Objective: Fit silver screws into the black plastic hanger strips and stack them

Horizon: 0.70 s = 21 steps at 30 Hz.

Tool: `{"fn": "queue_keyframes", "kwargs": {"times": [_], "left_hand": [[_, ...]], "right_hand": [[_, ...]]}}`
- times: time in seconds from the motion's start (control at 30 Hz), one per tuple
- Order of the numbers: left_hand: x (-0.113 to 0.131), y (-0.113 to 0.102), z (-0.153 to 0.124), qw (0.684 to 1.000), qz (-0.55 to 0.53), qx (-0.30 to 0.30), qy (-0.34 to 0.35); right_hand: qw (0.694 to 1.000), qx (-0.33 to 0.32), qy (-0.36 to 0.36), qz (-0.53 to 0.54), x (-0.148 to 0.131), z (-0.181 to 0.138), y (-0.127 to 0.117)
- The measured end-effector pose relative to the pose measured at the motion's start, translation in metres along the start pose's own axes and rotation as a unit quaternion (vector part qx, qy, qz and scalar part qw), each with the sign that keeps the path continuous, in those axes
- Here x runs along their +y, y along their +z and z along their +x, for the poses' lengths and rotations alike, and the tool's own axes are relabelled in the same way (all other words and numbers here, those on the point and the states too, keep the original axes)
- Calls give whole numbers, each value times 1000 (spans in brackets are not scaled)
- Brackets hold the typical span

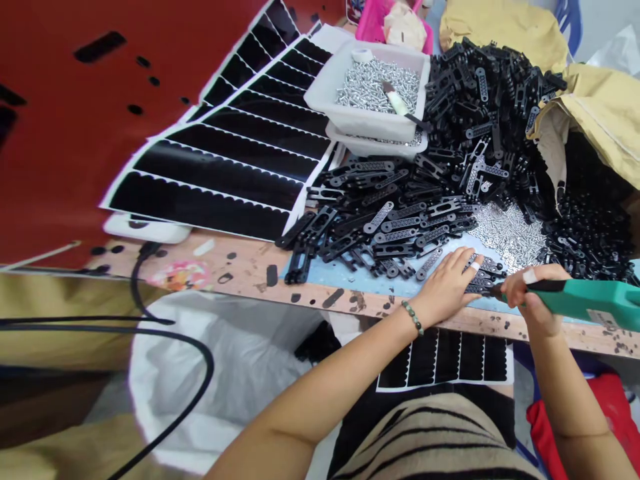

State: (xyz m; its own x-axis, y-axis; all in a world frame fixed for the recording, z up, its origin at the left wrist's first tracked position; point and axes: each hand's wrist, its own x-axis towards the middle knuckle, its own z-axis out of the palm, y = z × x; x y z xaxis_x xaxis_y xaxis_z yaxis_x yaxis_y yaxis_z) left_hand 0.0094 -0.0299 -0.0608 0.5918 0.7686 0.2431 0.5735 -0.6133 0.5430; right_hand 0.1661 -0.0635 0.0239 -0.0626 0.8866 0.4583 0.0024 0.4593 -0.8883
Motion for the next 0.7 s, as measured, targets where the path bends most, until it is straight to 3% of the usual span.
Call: {"fn": "queue_keyframes", "kwargs": {"times": [0.27,0.7], "left_hand": [[1,-2,0,999,23,-21,-7],[1,-2,0,1000,-10,-10,-1]], "right_hand": [[993,88,-75,26,-16,4,-9],[1000,10,-26,4,9,12,-6]]}}
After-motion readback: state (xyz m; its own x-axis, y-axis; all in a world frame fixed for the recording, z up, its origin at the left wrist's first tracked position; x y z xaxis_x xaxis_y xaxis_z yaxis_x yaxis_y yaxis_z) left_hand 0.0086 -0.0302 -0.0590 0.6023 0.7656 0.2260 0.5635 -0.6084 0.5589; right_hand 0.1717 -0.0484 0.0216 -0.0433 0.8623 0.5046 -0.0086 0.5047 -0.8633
